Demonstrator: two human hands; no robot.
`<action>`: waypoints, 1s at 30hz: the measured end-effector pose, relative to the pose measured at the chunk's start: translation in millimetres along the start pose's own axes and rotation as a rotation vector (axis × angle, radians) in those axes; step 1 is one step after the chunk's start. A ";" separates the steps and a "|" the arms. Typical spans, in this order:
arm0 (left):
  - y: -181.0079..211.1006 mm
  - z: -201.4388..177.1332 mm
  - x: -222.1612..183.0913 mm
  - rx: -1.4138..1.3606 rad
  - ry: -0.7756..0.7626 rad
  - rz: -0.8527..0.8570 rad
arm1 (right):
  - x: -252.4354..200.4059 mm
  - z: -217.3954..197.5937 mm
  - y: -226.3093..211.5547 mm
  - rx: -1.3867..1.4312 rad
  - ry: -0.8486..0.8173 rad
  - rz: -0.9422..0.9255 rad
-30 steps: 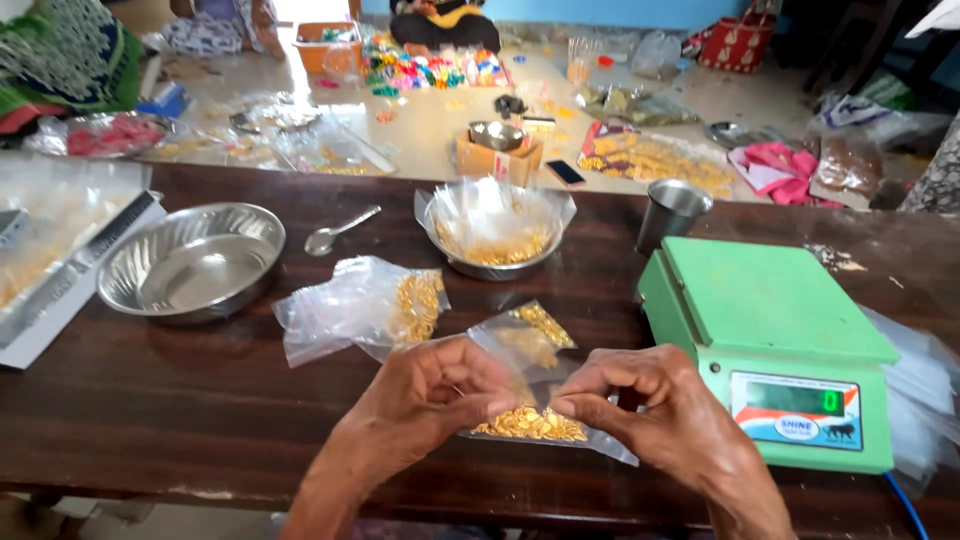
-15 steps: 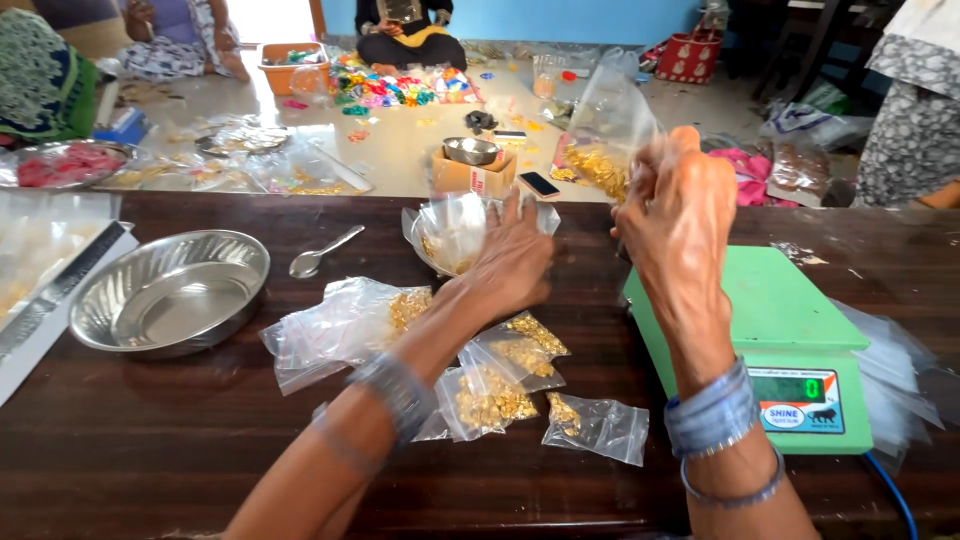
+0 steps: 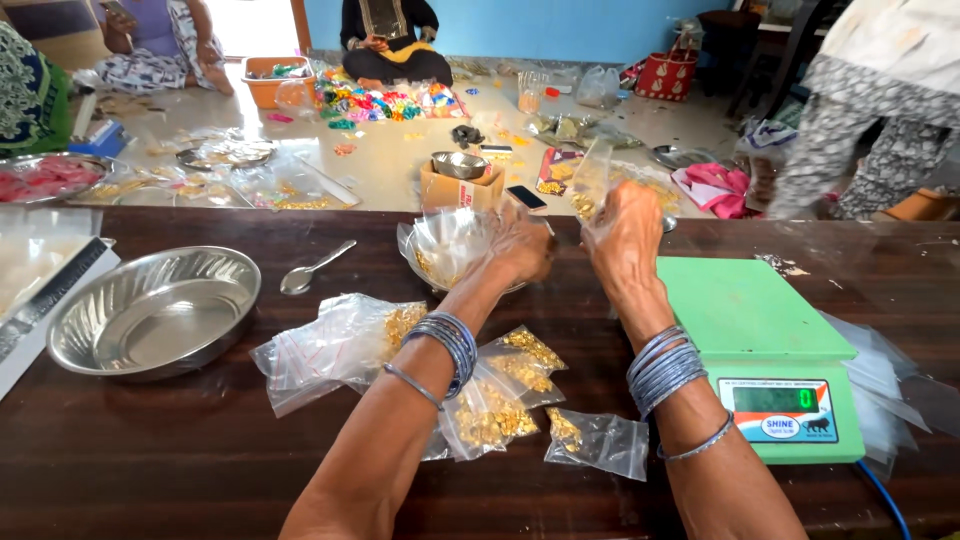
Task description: The person sits on the floor at a low table, weighing gold-colored jewelry pieces on a small digital scale and sealing them into small clear plastic bags. They place filled bags on the table, open new bags, and add or remove pieces to reach the desired weight.
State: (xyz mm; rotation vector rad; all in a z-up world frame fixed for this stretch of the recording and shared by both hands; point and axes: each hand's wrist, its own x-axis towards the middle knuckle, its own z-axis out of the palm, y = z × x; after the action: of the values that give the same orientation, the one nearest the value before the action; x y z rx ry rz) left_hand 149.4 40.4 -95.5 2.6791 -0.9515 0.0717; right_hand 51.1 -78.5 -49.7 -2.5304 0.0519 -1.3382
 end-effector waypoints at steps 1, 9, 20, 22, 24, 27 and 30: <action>3.1 3.3 7.4 0.019 -0.002 0.022 | 1.2 0.9 2.4 -0.039 0.065 -0.034; 17.3 -9.0 -0.9 0.031 -0.143 -0.078 | 6.1 -1.7 1.2 -0.084 0.061 -0.064; -30.6 -3.0 -14.1 -0.022 -0.068 -0.093 | -29.8 129.1 36.4 -0.089 -0.096 0.104; -25.5 -3.5 -17.2 -0.015 -0.066 -0.086 | -33.1 123.4 20.9 -0.127 -0.134 0.015; -27.0 -8.3 -25.2 -0.004 -0.064 -0.083 | -34.4 123.8 11.6 -0.160 -0.171 -0.075; -31.6 -9.9 -30.5 -0.106 -0.031 -0.045 | -34.1 132.5 20.2 -0.080 -0.041 -0.175; -32.3 -5.9 -24.9 -0.029 -0.031 -0.017 | -31.9 145.7 38.9 -0.169 -0.112 -0.170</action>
State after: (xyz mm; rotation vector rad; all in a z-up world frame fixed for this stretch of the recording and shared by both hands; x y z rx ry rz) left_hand 150.4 81.1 -101.9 2.6688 -0.9310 0.0131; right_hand 155.5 -77.8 -163.1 -2.8028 -0.0771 -1.2997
